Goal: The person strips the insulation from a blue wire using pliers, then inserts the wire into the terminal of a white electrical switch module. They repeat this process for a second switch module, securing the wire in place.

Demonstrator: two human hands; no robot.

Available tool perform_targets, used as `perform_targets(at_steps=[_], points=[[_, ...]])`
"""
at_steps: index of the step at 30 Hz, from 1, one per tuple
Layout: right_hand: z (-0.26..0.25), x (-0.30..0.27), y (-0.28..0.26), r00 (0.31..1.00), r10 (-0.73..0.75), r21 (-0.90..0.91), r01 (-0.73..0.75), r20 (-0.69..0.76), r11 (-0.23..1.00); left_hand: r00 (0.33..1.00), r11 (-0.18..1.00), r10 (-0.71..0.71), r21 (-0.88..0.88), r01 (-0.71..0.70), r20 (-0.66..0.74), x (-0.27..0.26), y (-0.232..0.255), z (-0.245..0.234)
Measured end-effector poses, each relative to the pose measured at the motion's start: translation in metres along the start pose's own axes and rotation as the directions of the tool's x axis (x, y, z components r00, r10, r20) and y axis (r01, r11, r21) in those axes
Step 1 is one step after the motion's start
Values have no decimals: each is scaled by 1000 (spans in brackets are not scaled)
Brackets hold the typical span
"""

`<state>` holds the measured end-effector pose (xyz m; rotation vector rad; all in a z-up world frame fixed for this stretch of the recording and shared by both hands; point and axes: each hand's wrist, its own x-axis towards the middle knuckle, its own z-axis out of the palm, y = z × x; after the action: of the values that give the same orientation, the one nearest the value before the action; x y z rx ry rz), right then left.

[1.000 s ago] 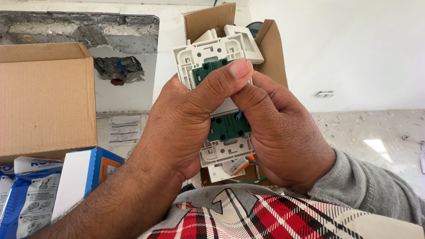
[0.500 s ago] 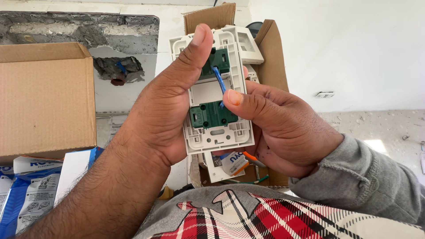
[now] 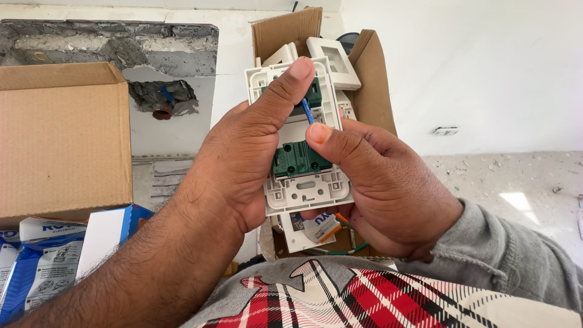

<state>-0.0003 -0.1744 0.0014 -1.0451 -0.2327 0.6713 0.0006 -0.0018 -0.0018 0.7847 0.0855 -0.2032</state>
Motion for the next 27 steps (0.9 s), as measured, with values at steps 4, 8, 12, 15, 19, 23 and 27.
perform_targets(at_steps=[4,8,12,15,19,23,27], points=[[0,10,-7,998,35,72,-38,47,997,995,998,46,-45,-42,88,1,0,0],[7,14,-18,998,34,61,-31,-57,998,979,992,127,-43,-122,162,-4,3,2],[7,14,-16,992,-42,15,44,-119,999,973,992,117,29,-126,200,-8,5,4],[6,15,-10,991,-111,-90,104,-72,990,962,984,145,63,-164,230,-11,-2,3],[4,13,-4,992,-124,-137,120,-18,983,985,981,130,130,-144,113,-8,-9,3],[6,12,-5,995,-58,-126,49,-77,991,993,977,116,177,-117,16,-7,-10,2],[8,14,-5,992,-7,-98,-6,-127,995,989,963,144,236,-133,-28,-6,-11,1]])
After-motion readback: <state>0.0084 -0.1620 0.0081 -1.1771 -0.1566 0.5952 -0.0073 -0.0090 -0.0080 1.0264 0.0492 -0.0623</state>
